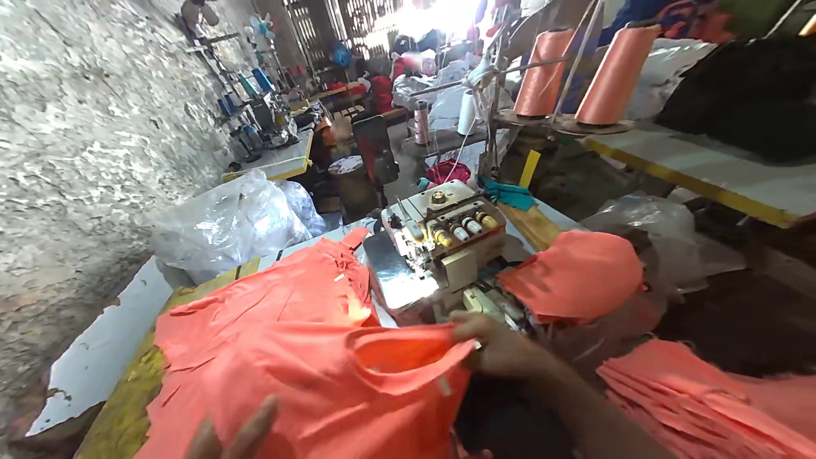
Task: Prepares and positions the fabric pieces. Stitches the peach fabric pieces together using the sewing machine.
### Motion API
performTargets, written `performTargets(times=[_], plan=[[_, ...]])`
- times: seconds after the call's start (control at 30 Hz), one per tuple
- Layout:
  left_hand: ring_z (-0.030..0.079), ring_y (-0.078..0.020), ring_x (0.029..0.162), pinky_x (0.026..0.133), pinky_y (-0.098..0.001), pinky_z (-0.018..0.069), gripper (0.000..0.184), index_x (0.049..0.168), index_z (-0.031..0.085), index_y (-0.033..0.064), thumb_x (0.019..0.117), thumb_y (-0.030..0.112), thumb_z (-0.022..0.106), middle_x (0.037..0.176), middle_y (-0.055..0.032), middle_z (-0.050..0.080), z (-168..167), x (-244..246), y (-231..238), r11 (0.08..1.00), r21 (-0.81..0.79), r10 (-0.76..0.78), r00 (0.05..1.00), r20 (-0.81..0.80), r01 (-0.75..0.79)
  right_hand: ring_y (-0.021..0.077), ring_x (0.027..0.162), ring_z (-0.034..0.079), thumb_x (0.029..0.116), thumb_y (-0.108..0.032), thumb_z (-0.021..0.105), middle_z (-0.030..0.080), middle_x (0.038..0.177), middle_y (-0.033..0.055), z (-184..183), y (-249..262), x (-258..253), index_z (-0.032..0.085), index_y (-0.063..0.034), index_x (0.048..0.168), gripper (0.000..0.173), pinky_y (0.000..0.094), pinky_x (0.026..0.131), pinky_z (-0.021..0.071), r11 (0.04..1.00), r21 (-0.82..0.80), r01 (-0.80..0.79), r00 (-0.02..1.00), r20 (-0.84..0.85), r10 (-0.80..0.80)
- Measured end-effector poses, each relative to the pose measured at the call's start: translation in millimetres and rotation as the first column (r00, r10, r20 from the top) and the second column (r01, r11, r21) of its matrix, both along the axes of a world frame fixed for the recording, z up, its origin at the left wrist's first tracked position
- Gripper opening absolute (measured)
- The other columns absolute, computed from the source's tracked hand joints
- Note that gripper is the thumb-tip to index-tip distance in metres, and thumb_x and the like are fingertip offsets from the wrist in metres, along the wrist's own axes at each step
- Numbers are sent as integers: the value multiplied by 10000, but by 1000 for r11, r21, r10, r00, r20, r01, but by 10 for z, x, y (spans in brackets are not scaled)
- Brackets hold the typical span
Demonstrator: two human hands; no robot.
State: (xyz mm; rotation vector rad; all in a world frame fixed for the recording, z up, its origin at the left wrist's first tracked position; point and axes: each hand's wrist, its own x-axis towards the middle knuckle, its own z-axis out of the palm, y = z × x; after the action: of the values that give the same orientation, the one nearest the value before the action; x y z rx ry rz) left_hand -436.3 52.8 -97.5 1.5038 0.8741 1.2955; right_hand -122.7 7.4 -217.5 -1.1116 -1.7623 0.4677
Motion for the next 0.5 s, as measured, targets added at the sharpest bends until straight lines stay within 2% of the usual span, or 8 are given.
performTargets(times=[0.07,0.13,0.17,0.23,0.3,0.37,0.43,0.5], plan=[[632,79,1107,942,-171,547,509,1493,380,66,1000,38,498,1356,171,617,-55,-415,349,984,94,-143,984,-106,153,91,928,641,864,-221,725,668,950,81,287,-239,249,622,-32,875,215,246,805,543,953,208,218,976,-53,-212],[600,31,1203,1001,-213,526,643,1572,220,27,1029,174,532,1468,94,542,-182,-598,591,983,89,-159,986,-52,163,29,916,644,906,-185,702,676,960,36,481,-374,258,579,-36,1123,290,198,841,548,832,329,447,887,-42,-460],[612,19,1191,994,-222,536,640,1576,201,37,1040,185,517,1444,80,561,-254,-602,653,989,74,-128,992,-7,129,83,908,662,906,-156,708,698,952,47,497,-370,204,589,-26,1197,340,258,855,559,756,366,543,812,2,-584],[612,23,1160,966,-210,543,612,1580,187,50,1052,163,475,1408,43,548,-441,-486,771,998,18,61,998,-29,-60,286,888,699,873,-79,696,740,946,124,284,-184,67,700,-2,1123,261,493,823,550,672,434,600,704,113,-701],[555,-128,1271,1040,-302,482,665,1592,217,-3,1024,147,529,1501,-159,470,-757,-393,983,944,-42,299,904,-305,-327,328,876,716,900,-80,655,750,944,125,-283,91,-43,742,-30,999,141,539,791,554,738,433,517,707,270,-654],[458,-478,1384,1140,-580,379,775,1583,165,-99,1004,142,620,1490,-403,406,-1197,-526,1206,894,-75,282,682,-675,-443,339,906,729,905,-59,640,747,977,143,-950,211,-108,735,-13,981,130,533,803,576,881,301,366,795,391,-464],[436,-602,1345,1108,-679,372,775,1566,215,-116,981,142,653,1442,-459,409,-1418,-600,1236,868,1,268,465,-844,-497,359,956,726,902,-48,639,748,1040,173,-1282,169,-180,748,4,956,132,529,851,579,922,235,308,851,365,-378],[386,-622,1368,1120,-676,351,638,1517,351,-122,993,125,615,1477,-459,360,-1340,-472,1137,858,160,384,401,-832,-489,328,982,730,927,-95,606,748,1065,174,-1283,143,-185,749,12,951,181,482,880,583,911,237,337,880,265,-394]])
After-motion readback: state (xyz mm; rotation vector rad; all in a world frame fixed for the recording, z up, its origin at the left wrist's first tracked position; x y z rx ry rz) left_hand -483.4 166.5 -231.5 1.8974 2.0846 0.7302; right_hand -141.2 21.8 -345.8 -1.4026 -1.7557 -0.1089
